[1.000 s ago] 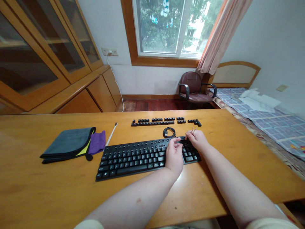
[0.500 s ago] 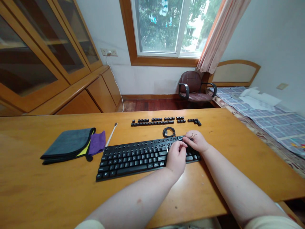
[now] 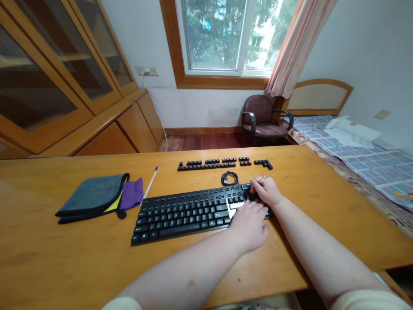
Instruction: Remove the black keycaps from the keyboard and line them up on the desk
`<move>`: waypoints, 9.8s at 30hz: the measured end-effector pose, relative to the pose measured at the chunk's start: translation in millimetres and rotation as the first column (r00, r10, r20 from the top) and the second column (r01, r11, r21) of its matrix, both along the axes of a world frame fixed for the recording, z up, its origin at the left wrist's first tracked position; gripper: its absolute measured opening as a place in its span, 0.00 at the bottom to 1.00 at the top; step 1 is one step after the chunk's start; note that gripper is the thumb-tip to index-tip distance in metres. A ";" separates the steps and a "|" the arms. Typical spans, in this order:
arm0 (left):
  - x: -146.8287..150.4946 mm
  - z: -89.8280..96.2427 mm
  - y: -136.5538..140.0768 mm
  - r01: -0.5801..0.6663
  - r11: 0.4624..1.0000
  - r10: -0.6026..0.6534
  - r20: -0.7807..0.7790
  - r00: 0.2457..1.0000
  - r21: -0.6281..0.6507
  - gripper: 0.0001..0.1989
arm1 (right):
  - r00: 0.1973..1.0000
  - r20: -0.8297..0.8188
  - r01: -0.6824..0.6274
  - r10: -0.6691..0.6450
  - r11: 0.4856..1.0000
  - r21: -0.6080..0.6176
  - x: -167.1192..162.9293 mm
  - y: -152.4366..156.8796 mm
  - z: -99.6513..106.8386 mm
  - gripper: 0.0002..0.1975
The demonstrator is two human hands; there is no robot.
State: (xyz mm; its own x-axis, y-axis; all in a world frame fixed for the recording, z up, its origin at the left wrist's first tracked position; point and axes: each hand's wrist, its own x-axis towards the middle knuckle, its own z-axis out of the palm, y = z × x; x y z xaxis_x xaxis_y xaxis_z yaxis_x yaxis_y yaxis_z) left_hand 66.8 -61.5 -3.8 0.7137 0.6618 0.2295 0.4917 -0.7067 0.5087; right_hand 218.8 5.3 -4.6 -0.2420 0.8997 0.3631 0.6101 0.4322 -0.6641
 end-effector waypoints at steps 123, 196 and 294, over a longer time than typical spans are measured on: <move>8.1 -6.9 18.6 -0.026 0.662 0.617 0.525 0.585 -0.749 0.04 | 0.865 -0.426 0.293 -0.266 0.956 -0.004 -12.1 -10.5 28.9 0.20; 2.5 -0.4 17.8 -0.008 0.633 0.690 0.559 0.460 -0.775 0.07 | 0.678 0.550 0.596 -0.488 0.803 -0.022 61.8 43.9 -19.0 0.20; 10.2 -21.2 30.5 -0.104 0.536 0.767 0.431 0.475 -0.838 0.18 | 0.987 0.150 0.054 -0.061 0.997 0.049 -17.2 -1.4 -2.7 0.23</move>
State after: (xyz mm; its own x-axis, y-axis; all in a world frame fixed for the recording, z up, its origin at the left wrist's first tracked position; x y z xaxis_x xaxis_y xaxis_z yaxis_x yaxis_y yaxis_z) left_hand 77.0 -31.0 -25.0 0.0694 0.9830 -0.1701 -0.1371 0.1783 0.9744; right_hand 201.7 3.8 -7.3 -0.2459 0.8972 0.3668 0.7265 0.4211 -0.5430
